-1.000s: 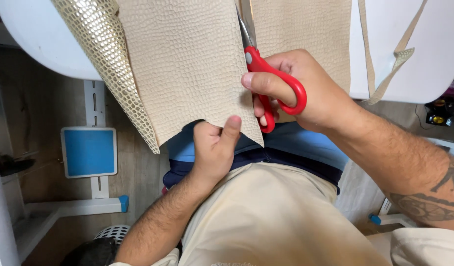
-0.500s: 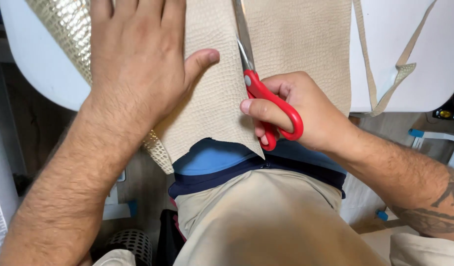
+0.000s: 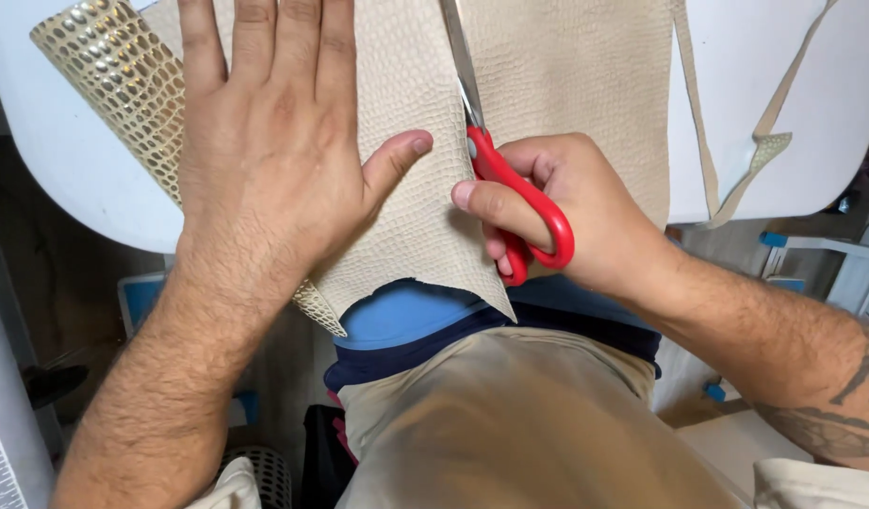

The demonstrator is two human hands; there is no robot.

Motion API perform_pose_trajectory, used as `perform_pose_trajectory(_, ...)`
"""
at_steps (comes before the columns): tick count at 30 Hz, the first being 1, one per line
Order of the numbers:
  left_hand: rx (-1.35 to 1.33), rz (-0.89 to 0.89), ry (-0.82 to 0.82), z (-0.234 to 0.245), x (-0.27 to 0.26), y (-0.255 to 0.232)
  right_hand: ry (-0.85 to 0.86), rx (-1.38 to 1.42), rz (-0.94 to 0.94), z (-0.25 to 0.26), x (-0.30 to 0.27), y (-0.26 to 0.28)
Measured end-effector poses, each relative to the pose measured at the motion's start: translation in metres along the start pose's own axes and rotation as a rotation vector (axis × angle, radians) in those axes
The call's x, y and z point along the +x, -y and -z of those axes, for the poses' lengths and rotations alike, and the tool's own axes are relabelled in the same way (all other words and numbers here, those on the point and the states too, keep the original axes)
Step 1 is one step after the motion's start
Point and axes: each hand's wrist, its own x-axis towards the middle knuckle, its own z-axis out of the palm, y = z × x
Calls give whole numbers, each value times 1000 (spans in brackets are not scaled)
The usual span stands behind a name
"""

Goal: Tracing a template onto leather and cutting it out with scissors

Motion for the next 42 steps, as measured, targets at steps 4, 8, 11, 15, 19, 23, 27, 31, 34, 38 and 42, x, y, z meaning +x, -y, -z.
perform_pose_trajectory(4,193,-23,-52,-7,-6,4,-24,-7,39,-2,-2,-4)
perform_pose_trajectory(8,246,-30,-62,-7,-6,4,-55,-88,107,-4,-4,-7)
perform_pose_trajectory(11,174,-38,-60,-6,-6,3,-81,-93,75,-6,-5,-10)
perform_pose_trajectory(15,125,-44,-46,-4,-4,3,-90,-112,130,-6,-7,-13)
perform_pose_trajectory(19,121,-59,-71,-7,-5,5,-43,-80,145,-4,-6,-17)
perform_pose_trajectory(23,59,-25,-32,-5,-5,2,29,-39,130,6,0,-1)
perform_pose_trajectory(27,140,-28,-37,-4,-4,1,68,-2,138,6,10,14)
perform_pose_trajectory(31,123,-32,-35,-5,-4,3,46,25,101,2,14,20)
perform_pose_trajectory(34,114,-26,-23,-4,-3,2,19,6,134,0,13,15)
perform_pose_trajectory(38,140,-47,-51,-6,-6,4,-30,24,114,-4,12,12)
perform_pose_trajectory(42,165,-41,-46,-7,-6,3,-69,-83,184,-4,11,3)
